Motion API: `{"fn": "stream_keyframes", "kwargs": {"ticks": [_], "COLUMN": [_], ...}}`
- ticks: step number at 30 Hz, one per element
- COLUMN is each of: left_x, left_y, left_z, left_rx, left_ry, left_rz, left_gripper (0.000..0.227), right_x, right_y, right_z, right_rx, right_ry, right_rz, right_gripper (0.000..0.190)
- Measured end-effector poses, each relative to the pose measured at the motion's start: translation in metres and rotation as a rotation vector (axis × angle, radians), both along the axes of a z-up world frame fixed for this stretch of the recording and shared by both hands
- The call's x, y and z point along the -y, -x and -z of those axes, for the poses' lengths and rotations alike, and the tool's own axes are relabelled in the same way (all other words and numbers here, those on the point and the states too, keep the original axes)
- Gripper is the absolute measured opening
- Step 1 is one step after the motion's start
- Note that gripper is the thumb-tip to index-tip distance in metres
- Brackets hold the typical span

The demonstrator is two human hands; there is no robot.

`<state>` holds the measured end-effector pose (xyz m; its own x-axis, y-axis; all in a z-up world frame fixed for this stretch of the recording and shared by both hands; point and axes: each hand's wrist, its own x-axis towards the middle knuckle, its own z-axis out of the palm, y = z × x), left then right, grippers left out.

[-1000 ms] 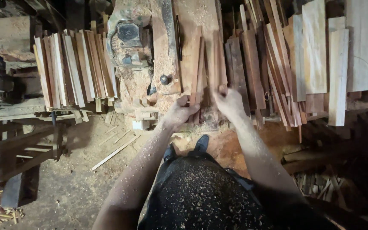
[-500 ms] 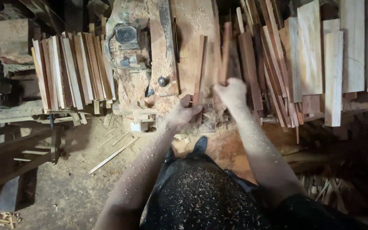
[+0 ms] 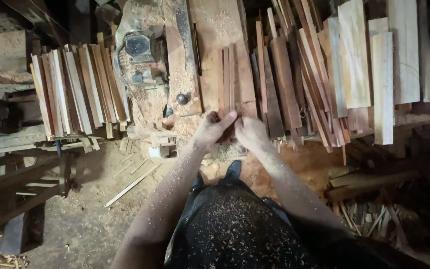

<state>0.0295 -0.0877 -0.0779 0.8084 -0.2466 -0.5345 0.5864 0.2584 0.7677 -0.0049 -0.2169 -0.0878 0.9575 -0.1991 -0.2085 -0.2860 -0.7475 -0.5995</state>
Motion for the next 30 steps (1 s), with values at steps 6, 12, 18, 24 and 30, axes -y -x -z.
{"fn": "stream_keyframes", "kwargs": {"ticks": [6, 12, 18, 24, 30], "left_x": [0.001, 0.009, 0.006, 0.006, 0.007], "left_y": [-0.005, -0.004, -0.003, -0.004, 0.0], "left_z": [0.024, 0.03, 0.025, 0.031, 0.029], "left_rx": [-0.104, -0.103, -0.094, -0.083, -0.117], "left_ry": [0.088, 0.108, 0.12, 0.117, 0.114], "left_rz": [-0.051, -0.052, -0.055, -0.053, -0.067], "left_gripper": [0.047, 0.042, 0.04, 0.04, 0.038], "right_x": [0.058, 0.111, 0.107, 0.098, 0.096], "right_y": [-0.008, -0.004, -0.016, -0.02, -0.023], "right_z": [0.051, 0.121, 0.175, 0.122, 0.104], "right_rx": [0.122, -0.071, 0.232, 0.166, 0.11], "right_ry": [0.172, 0.507, 0.571, 0.637, 0.572], "right_rz": [0.088, 0.053, 0.275, 0.174, 0.109], "right_gripper": [0.032, 0.046, 0.004, 0.03, 0.023]}}
